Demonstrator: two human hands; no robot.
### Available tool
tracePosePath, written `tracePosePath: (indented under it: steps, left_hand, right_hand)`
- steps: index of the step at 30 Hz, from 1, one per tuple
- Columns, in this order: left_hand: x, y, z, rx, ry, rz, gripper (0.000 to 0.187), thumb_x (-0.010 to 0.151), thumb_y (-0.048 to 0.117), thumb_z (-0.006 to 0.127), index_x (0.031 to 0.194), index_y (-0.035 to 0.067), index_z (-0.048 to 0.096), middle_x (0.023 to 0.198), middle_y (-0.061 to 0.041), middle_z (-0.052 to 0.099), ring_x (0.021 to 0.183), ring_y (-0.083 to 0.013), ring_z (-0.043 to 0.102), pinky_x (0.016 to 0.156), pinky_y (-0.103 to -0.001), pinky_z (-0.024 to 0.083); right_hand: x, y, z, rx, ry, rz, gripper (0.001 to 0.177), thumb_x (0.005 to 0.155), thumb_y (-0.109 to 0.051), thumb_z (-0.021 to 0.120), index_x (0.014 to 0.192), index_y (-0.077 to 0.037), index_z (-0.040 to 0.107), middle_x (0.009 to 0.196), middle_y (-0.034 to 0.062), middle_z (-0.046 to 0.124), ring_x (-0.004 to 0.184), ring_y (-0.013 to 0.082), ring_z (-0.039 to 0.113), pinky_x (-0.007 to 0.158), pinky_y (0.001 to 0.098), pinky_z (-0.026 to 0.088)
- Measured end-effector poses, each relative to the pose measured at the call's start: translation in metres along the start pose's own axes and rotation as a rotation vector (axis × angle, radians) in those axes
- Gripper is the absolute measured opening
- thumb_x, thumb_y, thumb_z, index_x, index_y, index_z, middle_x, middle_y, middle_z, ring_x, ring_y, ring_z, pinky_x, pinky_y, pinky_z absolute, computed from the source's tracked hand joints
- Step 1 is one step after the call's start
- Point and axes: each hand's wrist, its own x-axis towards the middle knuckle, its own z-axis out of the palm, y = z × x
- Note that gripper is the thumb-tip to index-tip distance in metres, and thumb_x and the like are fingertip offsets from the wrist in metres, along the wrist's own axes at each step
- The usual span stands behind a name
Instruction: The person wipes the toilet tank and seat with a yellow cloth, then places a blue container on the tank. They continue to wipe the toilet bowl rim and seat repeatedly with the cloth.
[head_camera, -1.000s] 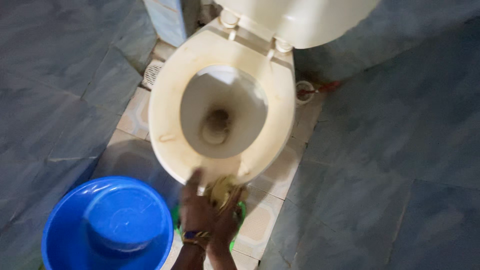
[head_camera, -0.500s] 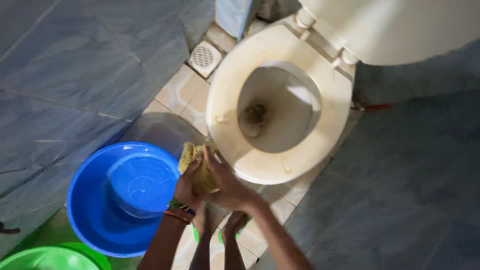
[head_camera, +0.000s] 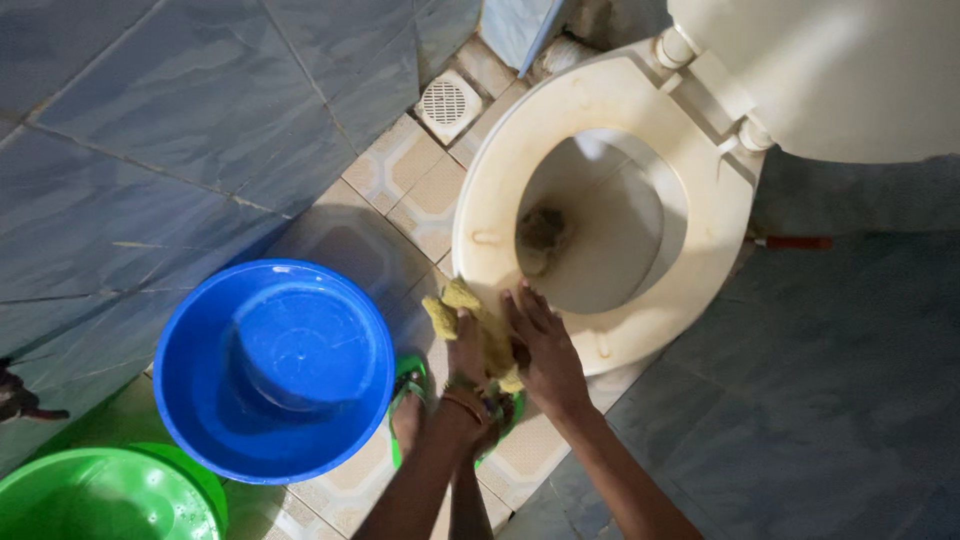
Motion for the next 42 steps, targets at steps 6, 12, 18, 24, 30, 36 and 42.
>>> tracePosePath:
  steps: [6,12,18,24,30,36,42]
  left_hand:
    - [0.057,0.057,-0.006,0.295,-0.035,0.107,0.075,0.1,0.064,0.043,0.131,-0.001,0.064,0.116,-0.019,0.071,0.091,-0.0257,0.071,0.078,-0.036,0.06]
    - [0.115,0.175,0.131,1.419,-0.039,0.685,0.06,0.102,0.047,0.058,0.147,0.009,0.047,0.141,-0.025,0.058,0.123,-0.0432,0.056,0.106,-0.051,0.045]
    - [0.03,0.166,0.133,1.268,0.026,0.925,0.067,0.089,0.037,0.066,0.151,0.021,0.043,0.143,-0.019,0.054,0.121,-0.0439,0.057,0.101,-0.054,0.046]
    - [-0.012,0.123,0.079,1.108,0.187,0.362,0.065,0.091,0.043,0.059,0.145,0.011,0.043,0.129,-0.022,0.068,0.109,-0.0415,0.071,0.095,-0.05,0.059]
    - [0.011,0.082,0.061,1.238,0.374,0.802,0.069,0.089,0.037,0.076,0.138,-0.002,0.046,0.145,-0.035,0.046,0.115,-0.0546,0.058,0.096,-0.058,0.051]
    - [0.009,0.091,0.078,1.23,0.326,0.961,0.068,0.091,0.029,0.072,0.143,-0.004,0.042,0.147,-0.029,0.047,0.116,-0.0551,0.06,0.096,-0.059,0.052]
    - [0.025,0.121,0.111,1.338,0.287,1.12,0.066,0.091,0.023,0.075,0.146,0.001,0.045,0.145,-0.023,0.051,0.122,-0.0503,0.057,0.1,-0.058,0.051]
  right_hand:
    - [0.002,0.003,0.001,0.007,0.009,-0.005,0.065,0.094,-0.012,0.064,0.155,-0.016,0.043,0.164,0.0134,0.037,0.149,0.0359,0.038,0.117,0.0505,0.035]
    - [0.002,0.005,-0.001,0.004,-0.01,0.053,0.065,0.092,-0.016,0.067,0.153,-0.016,0.045,0.164,0.01,0.035,0.149,0.0314,0.037,0.116,0.0506,0.035]
    - [0.003,0.001,-0.004,0.021,-0.019,0.089,0.067,0.089,-0.014,0.068,0.153,-0.018,0.047,0.165,0.0095,0.035,0.151,0.0301,0.037,0.116,0.0498,0.037]
    - [0.0,0.005,-0.001,0.041,0.017,0.089,0.063,0.091,-0.017,0.069,0.151,-0.016,0.05,0.162,0.0116,0.038,0.147,0.0314,0.04,0.116,0.054,0.035]
    - [0.005,0.006,0.004,0.046,-0.008,0.127,0.063,0.09,-0.014,0.069,0.151,-0.016,0.05,0.162,0.0128,0.038,0.147,0.035,0.039,0.116,0.0566,0.032]
    - [0.005,0.007,0.007,0.037,-0.044,0.16,0.066,0.089,-0.016,0.07,0.151,-0.018,0.049,0.162,0.0124,0.038,0.147,0.0346,0.039,0.115,0.0542,0.033]
    - [0.001,0.012,0.011,-0.029,0.005,0.098,0.065,0.09,-0.016,0.071,0.151,-0.015,0.05,0.162,0.0136,0.039,0.144,0.0351,0.043,0.113,0.0523,0.037]
